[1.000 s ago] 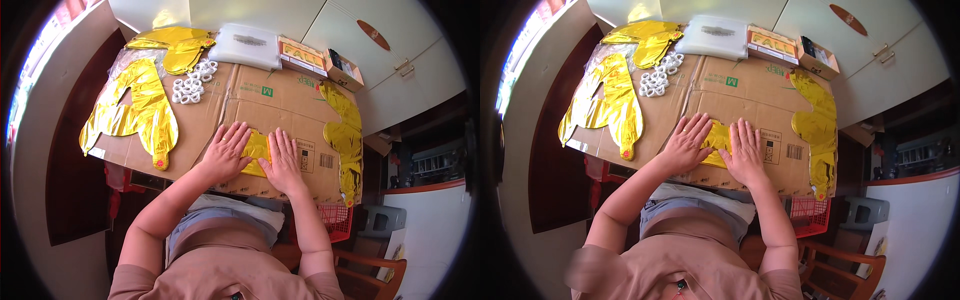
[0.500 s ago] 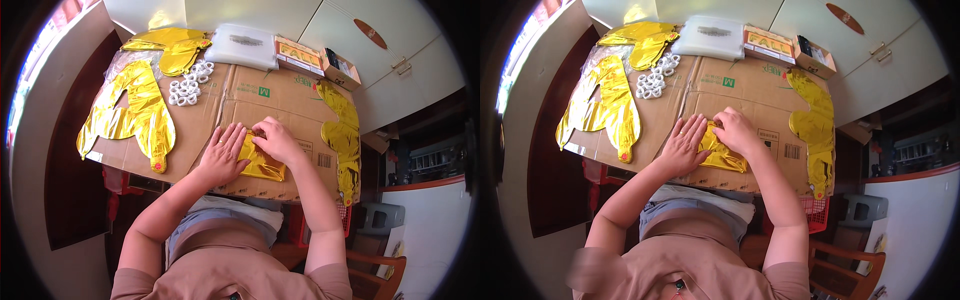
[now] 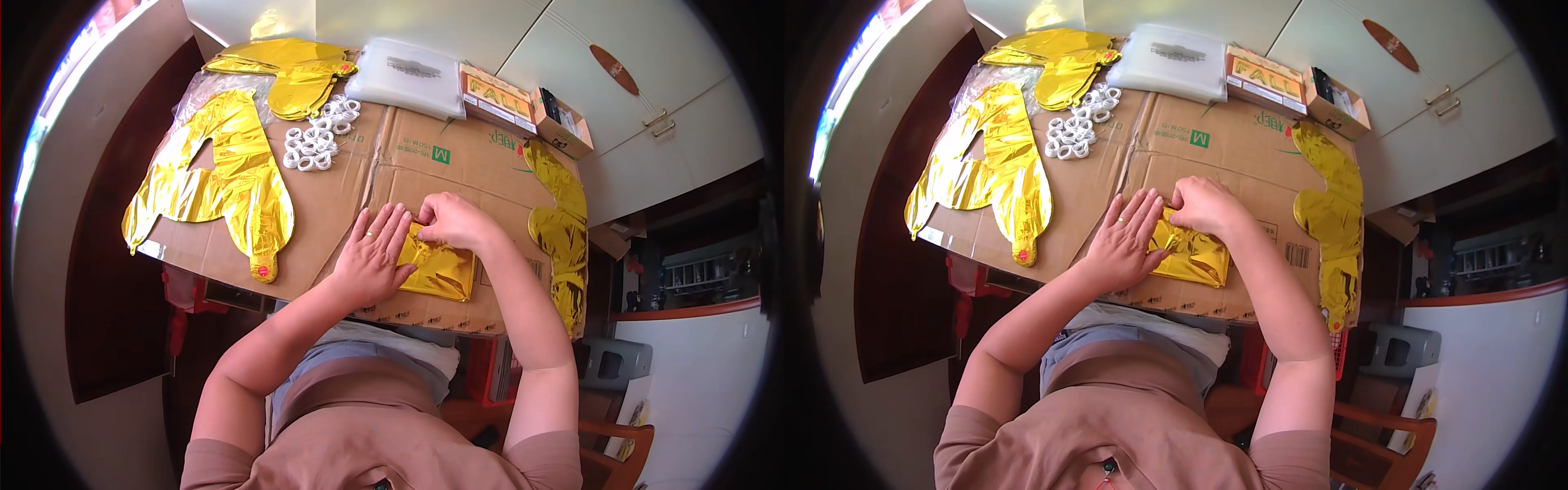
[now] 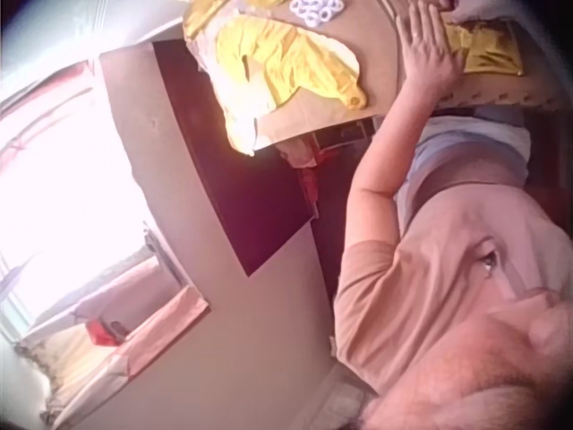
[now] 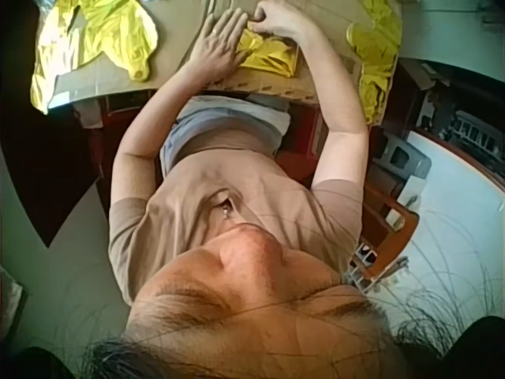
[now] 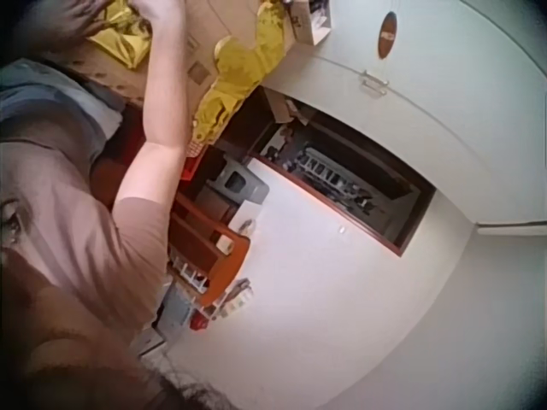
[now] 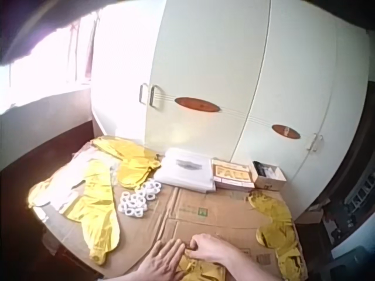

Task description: Folding gold foil balloons into flat, rectangular shapes on a cardboard workspace.

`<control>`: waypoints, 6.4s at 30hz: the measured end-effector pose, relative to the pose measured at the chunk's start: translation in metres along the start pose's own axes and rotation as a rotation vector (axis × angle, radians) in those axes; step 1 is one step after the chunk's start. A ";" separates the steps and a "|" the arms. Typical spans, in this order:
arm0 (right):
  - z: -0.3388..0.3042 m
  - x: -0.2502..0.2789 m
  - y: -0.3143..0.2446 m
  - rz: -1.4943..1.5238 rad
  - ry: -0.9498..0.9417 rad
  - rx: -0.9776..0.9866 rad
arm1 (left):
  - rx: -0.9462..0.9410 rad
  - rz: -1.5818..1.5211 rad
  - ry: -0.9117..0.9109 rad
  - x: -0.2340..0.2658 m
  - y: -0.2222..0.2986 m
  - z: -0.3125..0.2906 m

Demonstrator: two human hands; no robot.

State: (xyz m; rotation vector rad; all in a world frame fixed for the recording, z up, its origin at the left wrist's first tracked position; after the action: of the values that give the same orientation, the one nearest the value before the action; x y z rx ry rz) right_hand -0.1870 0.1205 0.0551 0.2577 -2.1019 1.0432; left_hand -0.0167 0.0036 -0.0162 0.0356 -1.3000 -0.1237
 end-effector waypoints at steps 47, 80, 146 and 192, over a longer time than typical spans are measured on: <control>0.011 -0.002 0.005 0.471 -0.030 -0.201 | 0.009 0.007 0.027 -0.002 -0.001 -0.001; 0.016 0.015 0.005 0.133 -0.311 -0.188 | 0.004 0.020 -0.007 0.000 -0.001 -0.001; -0.081 -0.082 0.023 -0.333 0.633 0.369 | -0.003 0.064 -0.011 0.000 -0.001 0.000; -0.080 -0.090 0.035 -0.317 0.416 0.297 | -0.090 0.035 -0.076 0.007 0.008 -0.002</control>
State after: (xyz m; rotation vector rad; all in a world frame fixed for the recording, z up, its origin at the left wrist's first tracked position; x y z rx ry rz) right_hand -0.0978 0.1901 0.0008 0.4599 -1.4785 1.1029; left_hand -0.0128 0.0111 -0.0093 -0.0692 -1.3692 -0.1548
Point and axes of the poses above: each hand's wrist, its own z-axis towards the middle knuckle, its own x-axis out of the back of the hand, y = z × x, the point moved 1 cm from there along z, towards the middle knuckle, and after that the axes turned 11 degrees about z, right-handed, at the moved point
